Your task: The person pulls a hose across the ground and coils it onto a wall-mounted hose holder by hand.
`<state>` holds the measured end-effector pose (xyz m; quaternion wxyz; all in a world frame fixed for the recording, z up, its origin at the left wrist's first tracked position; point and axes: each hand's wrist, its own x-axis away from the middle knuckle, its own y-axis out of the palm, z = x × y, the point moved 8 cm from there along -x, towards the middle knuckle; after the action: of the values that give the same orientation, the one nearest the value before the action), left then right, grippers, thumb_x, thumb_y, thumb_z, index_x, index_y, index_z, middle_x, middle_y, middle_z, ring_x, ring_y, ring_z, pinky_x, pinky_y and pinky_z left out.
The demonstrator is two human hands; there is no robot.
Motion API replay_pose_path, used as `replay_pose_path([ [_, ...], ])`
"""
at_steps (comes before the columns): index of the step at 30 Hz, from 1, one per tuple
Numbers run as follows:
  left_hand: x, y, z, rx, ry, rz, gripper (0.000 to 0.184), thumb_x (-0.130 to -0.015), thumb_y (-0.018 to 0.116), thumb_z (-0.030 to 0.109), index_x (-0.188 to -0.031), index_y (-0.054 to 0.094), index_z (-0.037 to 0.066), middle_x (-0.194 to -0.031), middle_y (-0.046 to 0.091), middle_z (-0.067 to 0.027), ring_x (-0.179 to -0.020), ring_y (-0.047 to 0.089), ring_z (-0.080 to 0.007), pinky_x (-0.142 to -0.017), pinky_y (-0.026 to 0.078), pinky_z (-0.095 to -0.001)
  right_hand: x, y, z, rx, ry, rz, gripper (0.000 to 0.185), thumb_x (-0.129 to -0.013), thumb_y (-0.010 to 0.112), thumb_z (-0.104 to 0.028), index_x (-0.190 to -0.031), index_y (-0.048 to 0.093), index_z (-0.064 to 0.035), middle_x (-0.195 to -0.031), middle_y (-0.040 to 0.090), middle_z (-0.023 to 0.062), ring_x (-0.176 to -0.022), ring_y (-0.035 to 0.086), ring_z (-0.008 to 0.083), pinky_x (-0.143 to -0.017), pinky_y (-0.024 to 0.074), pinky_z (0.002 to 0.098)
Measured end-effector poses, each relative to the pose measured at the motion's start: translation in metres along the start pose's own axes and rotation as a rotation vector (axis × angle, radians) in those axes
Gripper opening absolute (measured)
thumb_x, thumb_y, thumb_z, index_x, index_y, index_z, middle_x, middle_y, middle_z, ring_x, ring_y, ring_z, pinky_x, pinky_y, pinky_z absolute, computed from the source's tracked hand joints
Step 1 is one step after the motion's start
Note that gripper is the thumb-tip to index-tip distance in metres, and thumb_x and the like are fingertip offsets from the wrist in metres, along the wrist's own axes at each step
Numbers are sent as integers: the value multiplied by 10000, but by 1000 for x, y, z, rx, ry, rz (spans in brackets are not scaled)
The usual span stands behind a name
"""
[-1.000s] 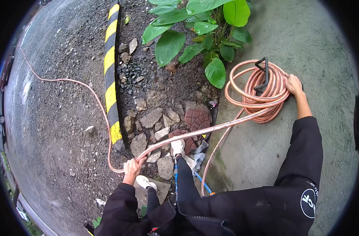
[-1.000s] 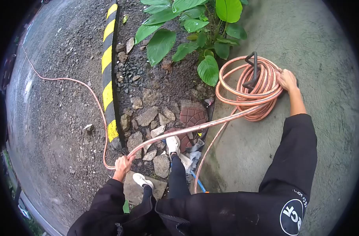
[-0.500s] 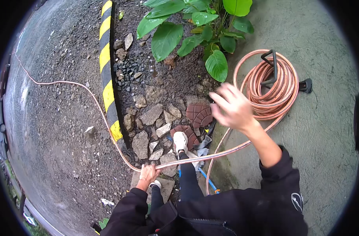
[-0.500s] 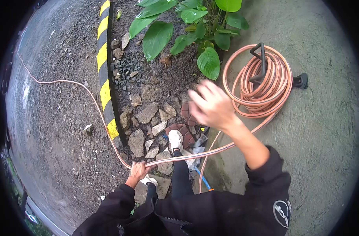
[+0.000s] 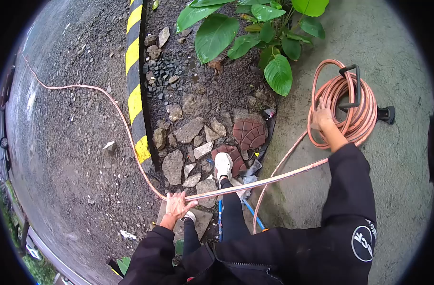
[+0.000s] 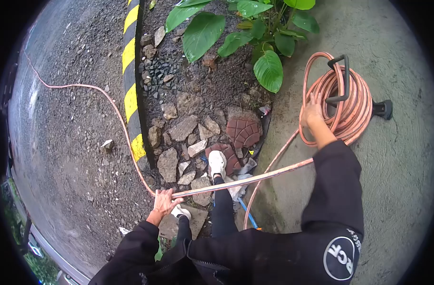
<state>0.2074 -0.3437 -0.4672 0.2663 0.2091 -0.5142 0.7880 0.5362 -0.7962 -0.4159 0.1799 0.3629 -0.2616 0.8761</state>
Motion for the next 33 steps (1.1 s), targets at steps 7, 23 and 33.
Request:
replay_pose_path([
  [7,-25,21,8,6,-65,-160,687,-774,329,633,-941,541,2,-857,588,-148,-879,529,-277,-813,285,-422,191,-136,55,-452,-201,1496,256,-697,558,-110,-936,569,-18,-969,566,119,-952,515,265,-833,400,381],
  [23,62,-71,14,19,93,345,483,-697,555,529,-743,581,49,-728,581,-148,-767,550,-313,-739,378,-422,311,-209,-212,-1449,-771,863,479,-680,627,-207,-1091,468,-21,-953,509,137,-895,503,288,-754,431,372],
  [33,163,-65,8,-114,226,424,436,-695,586,258,-1064,477,53,-998,547,-95,-970,507,-221,-821,362,-363,279,-207,-538,-1401,-678,-462,529,-676,627,-413,-985,566,12,-850,595,155,-720,574,244,-605,448,337],
])
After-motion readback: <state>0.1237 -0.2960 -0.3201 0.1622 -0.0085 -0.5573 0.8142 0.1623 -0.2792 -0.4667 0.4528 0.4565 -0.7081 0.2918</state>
